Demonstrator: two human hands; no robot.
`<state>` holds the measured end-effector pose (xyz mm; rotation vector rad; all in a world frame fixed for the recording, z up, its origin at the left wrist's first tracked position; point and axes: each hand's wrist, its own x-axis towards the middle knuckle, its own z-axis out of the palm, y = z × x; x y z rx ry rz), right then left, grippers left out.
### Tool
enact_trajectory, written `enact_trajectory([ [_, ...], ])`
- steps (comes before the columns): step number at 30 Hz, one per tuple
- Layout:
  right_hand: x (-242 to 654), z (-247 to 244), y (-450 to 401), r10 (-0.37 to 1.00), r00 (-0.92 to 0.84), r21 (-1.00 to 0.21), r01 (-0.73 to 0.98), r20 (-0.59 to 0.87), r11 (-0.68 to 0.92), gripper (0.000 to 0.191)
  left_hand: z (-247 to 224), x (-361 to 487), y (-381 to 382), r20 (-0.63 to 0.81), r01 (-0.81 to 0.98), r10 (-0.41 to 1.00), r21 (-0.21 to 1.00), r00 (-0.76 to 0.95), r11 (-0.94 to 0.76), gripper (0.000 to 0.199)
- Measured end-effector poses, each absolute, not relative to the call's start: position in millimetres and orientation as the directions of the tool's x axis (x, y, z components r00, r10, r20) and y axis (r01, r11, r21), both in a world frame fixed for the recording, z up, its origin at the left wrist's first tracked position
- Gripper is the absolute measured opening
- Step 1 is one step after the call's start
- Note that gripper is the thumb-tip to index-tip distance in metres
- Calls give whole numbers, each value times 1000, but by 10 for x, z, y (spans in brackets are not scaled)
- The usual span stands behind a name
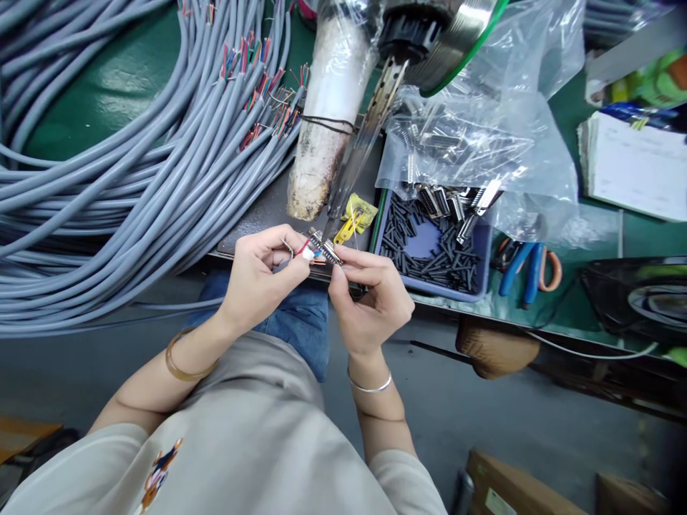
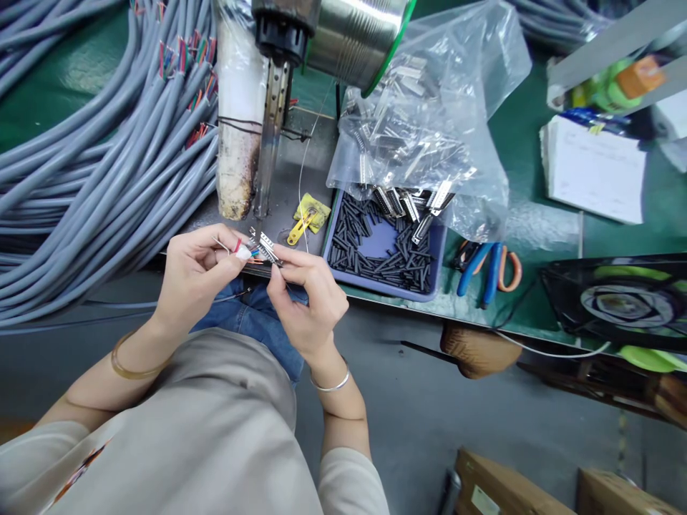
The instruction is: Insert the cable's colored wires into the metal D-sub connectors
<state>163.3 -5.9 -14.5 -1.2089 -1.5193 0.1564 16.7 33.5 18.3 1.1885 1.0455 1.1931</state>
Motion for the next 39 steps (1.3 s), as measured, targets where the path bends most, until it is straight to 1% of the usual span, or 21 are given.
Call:
enact_trajectory([
  [6, 1624, -132, -39, 688, 122, -575, 662, 716, 481, 19, 172, 192, 308, 39, -69, 998, 997, 54, -36, 16],
  [12, 1629, -123, -25, 696, 118, -578, 662, 709, 477, 17, 177, 194, 310, 57, -44, 997, 998, 54, -55, 16],
  [19, 1624, -127, -12, 672, 102, -542, 685, 734, 488, 17, 181, 214, 300, 86, 53, 996, 995, 33, -88, 18],
  [26, 1609, -67, -22, 674, 75, -507, 721, 735, 473, 17, 225, 194, 302, 131, 73, 991, 989, 6, -131, 17],
  [30, 1608, -92, -44, 652, 49, -470, 734, 757, 490, 19, 212, 190, 312, 87, 41, 995, 995, 48, -89, 17],
  [34, 1616, -112, -39, 674, 72, -499, 730, 735, 467, 21, 189, 205, 313, 49, 43, 998, 998, 48, -51, 18],
  [39, 1613, -58, -40, 667, 68, -486, 739, 742, 466, 19, 220, 208, 299, 101, 66, 995, 993, 25, -103, 17],
])
